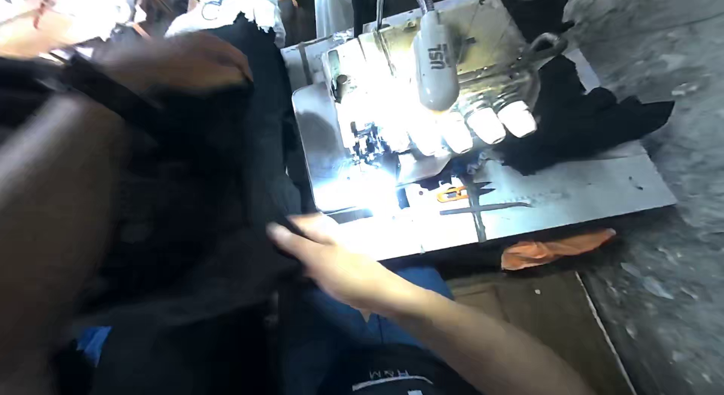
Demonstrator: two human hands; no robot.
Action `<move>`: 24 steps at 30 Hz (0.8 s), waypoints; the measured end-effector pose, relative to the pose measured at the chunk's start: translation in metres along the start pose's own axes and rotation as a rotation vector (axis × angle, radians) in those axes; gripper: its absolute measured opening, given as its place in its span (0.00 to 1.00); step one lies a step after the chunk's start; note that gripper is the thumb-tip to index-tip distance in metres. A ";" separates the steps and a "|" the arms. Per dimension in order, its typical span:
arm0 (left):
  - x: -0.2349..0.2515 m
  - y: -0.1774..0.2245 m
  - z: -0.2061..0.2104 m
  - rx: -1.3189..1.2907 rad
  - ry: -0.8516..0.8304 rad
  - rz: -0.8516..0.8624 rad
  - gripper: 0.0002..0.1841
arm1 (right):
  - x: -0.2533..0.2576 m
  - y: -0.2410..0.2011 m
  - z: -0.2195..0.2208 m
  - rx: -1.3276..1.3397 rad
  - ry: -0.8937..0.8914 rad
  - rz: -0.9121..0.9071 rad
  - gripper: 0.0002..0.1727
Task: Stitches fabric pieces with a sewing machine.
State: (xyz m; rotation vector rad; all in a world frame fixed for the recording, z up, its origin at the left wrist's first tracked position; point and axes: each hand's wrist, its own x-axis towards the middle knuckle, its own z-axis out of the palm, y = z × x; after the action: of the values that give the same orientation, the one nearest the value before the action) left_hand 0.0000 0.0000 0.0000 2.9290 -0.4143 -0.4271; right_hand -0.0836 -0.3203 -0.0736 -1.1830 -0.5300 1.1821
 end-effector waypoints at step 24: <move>0.007 0.123 0.130 -0.193 0.687 0.105 0.11 | -0.021 0.067 -0.067 -0.225 0.521 -0.385 0.06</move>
State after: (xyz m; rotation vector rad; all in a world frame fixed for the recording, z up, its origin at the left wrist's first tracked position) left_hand -0.0627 -0.1335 -0.1014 2.6251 -0.3893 0.5150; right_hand -0.0639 -0.3728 -0.1531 -1.4410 -0.4692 0.4657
